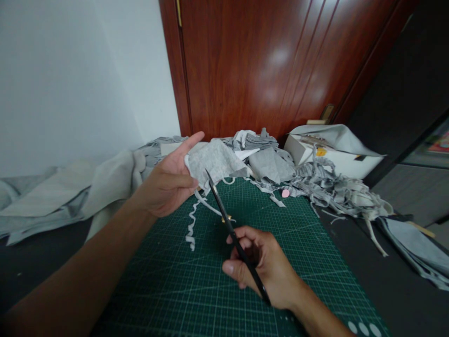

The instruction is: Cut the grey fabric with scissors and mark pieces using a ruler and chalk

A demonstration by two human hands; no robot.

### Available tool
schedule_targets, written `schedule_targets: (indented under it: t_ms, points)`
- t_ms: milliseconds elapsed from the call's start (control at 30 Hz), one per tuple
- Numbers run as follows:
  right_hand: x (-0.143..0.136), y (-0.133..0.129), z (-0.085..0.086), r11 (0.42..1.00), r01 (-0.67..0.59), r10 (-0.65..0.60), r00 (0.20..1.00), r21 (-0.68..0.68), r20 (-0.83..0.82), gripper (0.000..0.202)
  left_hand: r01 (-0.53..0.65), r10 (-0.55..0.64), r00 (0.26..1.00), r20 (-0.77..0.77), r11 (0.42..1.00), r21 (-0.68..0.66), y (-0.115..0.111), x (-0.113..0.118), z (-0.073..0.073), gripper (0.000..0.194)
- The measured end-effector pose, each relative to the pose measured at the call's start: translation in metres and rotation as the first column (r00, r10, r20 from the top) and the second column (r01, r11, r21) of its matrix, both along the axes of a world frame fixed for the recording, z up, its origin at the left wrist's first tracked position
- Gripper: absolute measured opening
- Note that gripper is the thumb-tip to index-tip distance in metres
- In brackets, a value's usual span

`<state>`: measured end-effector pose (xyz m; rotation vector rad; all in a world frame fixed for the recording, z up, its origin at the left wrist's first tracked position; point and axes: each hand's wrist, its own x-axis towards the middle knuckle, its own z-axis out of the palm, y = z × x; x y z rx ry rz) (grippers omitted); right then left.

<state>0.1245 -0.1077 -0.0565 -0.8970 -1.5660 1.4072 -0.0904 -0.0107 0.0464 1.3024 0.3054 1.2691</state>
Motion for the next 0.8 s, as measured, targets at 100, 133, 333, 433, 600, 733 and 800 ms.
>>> schedule_targets:
  t_ms: [100, 133, 333, 433, 600, 733, 800]
  points:
    - [-0.0001, 0.0005, -0.0002, 1.0, 0.002, -0.003, 1.0, -0.007, -0.016, 0.04, 0.024, -0.025, 1.0, -0.007, 0.999, -0.042, -0.001, 0.0013, -0.0013, 0.105]
    - [0.0, 0.0007, -0.0004, 1.0, 0.001, -0.001, 1.0, -0.007, -0.019, 0.04, 0.029, -0.03, 1.0, -0.009, 0.998, -0.062, -0.0013, 0.0018, -0.0015, 0.105]
    - [0.0006, 0.0, -0.0018, 1.0, -0.001, 0.001, 1.0, -0.002, -0.025, 0.038, 0.024, -0.022, 1.0, 0.021, 0.997, -0.079, -0.0002, 0.0035, -0.0004, 0.102]
    - [0.0006, -0.0008, -0.0012, 1.0, 0.004, -0.004, 1.0, -0.002, -0.023, 0.038, 0.052, -0.052, 0.999, 0.014, 0.996, -0.073, 0.0003, 0.0032, -0.0005, 0.097]
    - [-0.0005, -0.001, 0.0009, 1.0, 0.02, -0.02, 1.0, 0.013, -0.021, 0.038, 0.064, -0.066, 0.998, -0.022, 0.994, -0.09, -0.0002, 0.0039, -0.0042, 0.093]
    - [-0.0008, -0.0011, 0.0002, 1.0, 0.02, -0.019, 0.999, 0.019, -0.027, 0.038, 0.059, -0.063, 0.997, -0.038, 0.992, -0.108, -0.0001, 0.0048, -0.0075, 0.099]
    - [-0.0005, -0.001, -0.0005, 1.0, 0.014, -0.013, 0.999, 0.021, -0.03, 0.038, 0.068, -0.072, 0.997, -0.028, 0.992, -0.111, 0.0003, 0.0049, -0.0081, 0.103]
